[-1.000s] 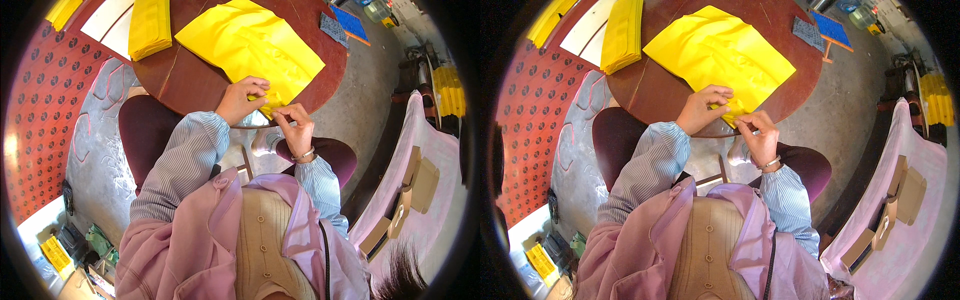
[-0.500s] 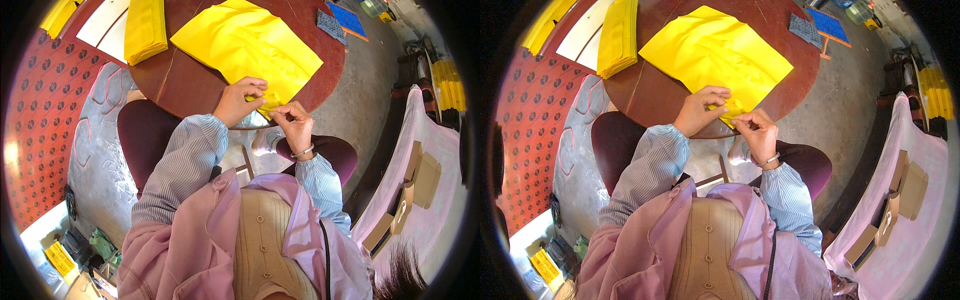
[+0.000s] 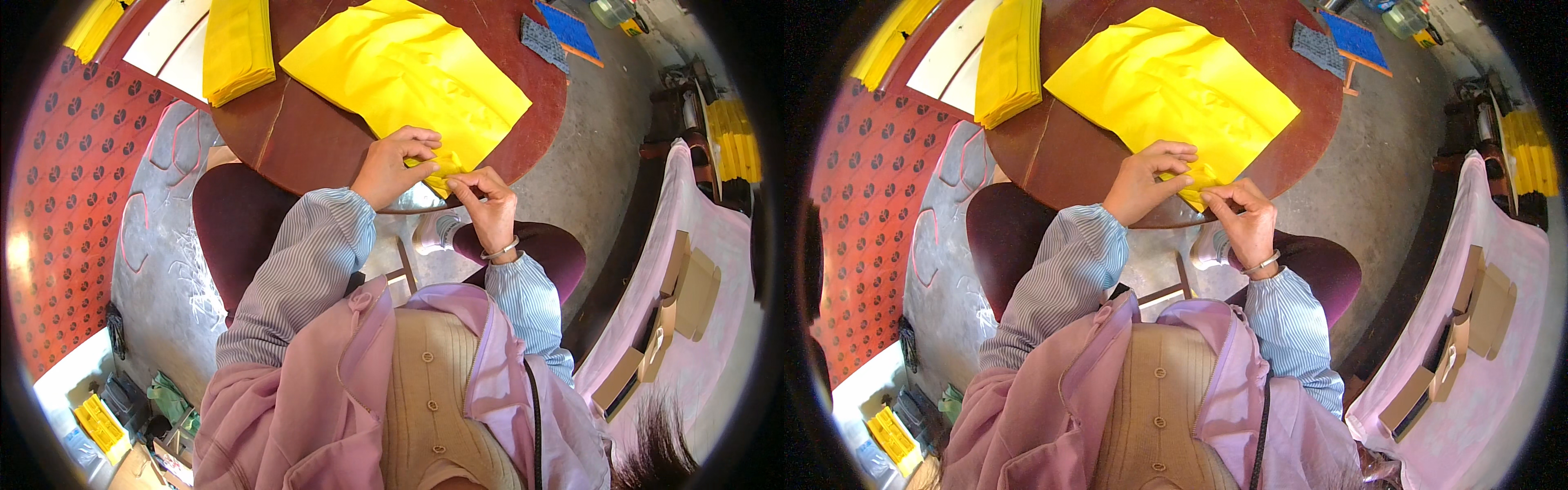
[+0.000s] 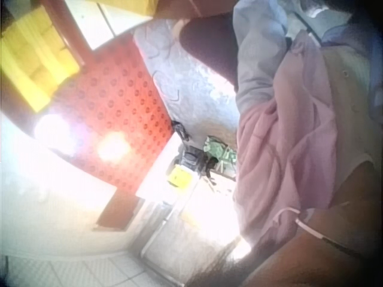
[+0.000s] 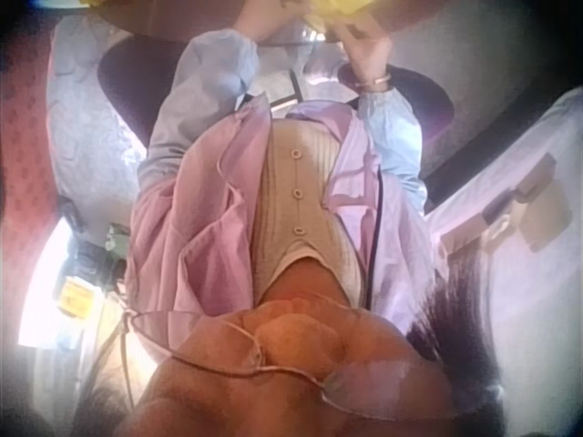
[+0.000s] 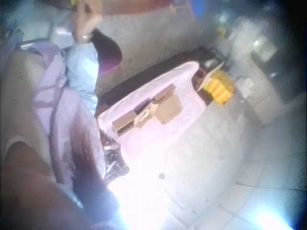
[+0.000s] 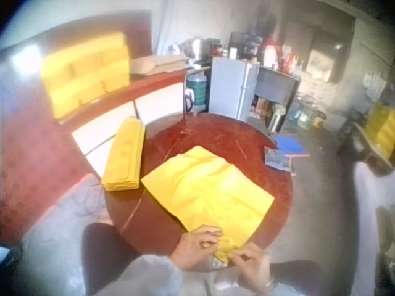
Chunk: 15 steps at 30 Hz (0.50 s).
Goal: The person folds yellow paper sheets on a round table, aligning edges and pressing creases. They stack the folded sheets and repeat the folding process on additional sheets.
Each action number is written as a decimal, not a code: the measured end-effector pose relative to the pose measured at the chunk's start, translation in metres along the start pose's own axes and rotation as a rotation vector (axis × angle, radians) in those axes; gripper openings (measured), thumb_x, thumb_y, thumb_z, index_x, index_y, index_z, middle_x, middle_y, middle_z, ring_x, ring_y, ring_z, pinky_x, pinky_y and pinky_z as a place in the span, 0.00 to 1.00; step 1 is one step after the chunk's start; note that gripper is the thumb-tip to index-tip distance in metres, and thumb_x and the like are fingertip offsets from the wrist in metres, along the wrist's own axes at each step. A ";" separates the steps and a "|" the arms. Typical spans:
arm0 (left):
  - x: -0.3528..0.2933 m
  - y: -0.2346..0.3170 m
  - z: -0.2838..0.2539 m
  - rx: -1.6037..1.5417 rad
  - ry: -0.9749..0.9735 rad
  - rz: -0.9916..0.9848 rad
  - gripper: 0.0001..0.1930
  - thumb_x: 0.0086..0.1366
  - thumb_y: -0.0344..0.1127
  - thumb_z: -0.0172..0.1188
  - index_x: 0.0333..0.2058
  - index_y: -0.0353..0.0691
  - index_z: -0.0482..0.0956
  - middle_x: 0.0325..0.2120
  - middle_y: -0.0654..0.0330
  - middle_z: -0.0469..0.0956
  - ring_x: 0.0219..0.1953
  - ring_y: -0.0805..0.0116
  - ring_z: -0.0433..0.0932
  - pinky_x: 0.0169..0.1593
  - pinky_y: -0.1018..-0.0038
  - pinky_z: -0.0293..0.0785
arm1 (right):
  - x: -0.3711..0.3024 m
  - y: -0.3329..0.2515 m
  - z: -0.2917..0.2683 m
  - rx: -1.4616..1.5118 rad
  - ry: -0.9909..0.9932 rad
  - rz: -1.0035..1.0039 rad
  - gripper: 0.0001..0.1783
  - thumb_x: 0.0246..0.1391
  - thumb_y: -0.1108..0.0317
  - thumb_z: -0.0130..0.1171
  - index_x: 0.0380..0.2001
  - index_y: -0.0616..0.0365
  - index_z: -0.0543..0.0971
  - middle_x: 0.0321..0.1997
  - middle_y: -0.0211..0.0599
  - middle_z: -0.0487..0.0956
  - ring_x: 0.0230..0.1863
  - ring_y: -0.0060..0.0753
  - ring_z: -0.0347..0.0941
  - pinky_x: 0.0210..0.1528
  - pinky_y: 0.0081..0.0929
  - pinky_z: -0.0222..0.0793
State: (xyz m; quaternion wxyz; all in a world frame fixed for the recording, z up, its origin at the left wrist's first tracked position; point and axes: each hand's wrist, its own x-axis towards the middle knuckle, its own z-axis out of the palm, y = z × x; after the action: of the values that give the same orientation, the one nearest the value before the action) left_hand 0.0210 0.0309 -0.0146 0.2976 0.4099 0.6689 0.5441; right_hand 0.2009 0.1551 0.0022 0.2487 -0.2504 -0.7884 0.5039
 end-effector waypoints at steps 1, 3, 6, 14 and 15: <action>0.000 0.000 0.000 -0.001 -0.002 -0.009 0.06 0.65 0.25 0.71 0.39 0.31 0.85 0.59 0.52 0.81 0.59 0.61 0.84 0.60 0.70 0.81 | 0.000 0.000 0.000 0.003 -0.002 0.001 0.06 0.57 0.75 0.75 0.37 0.63 0.90 0.32 0.32 0.83 0.32 0.21 0.78 0.36 0.21 0.75; 0.000 0.001 0.001 -0.007 0.001 -0.006 0.06 0.65 0.25 0.71 0.39 0.31 0.85 0.59 0.52 0.81 0.59 0.61 0.84 0.60 0.70 0.81 | 0.000 0.001 0.001 0.014 -0.002 0.019 0.06 0.56 0.75 0.75 0.37 0.63 0.90 0.32 0.31 0.82 0.32 0.20 0.78 0.36 0.21 0.74; 0.000 0.000 0.002 -0.018 0.007 -0.006 0.06 0.65 0.24 0.70 0.39 0.31 0.85 0.59 0.52 0.82 0.59 0.61 0.84 0.60 0.71 0.81 | 0.001 0.004 0.001 0.006 -0.004 0.021 0.05 0.55 0.77 0.76 0.36 0.63 0.90 0.31 0.30 0.81 0.31 0.19 0.77 0.35 0.20 0.73; -0.002 0.000 -0.003 0.039 -0.032 0.079 0.08 0.63 0.24 0.70 0.41 0.32 0.86 0.59 0.52 0.81 0.61 0.60 0.82 0.63 0.70 0.79 | 0.002 0.008 0.003 0.059 0.018 0.046 0.06 0.54 0.78 0.77 0.34 0.64 0.88 0.32 0.29 0.81 0.32 0.18 0.77 0.35 0.19 0.73; -0.002 0.001 -0.004 0.070 -0.046 0.089 0.08 0.62 0.24 0.70 0.41 0.32 0.87 0.59 0.52 0.80 0.62 0.59 0.82 0.63 0.69 0.79 | 0.003 0.008 0.003 0.064 0.022 0.048 0.06 0.54 0.78 0.76 0.34 0.65 0.88 0.33 0.29 0.81 0.32 0.18 0.77 0.36 0.19 0.73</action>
State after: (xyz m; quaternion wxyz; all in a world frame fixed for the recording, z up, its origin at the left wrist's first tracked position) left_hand 0.0188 0.0269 -0.0130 0.2741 0.4617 0.6615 0.5235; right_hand 0.1982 0.1577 -0.0055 0.2531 -0.2663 -0.7628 0.5321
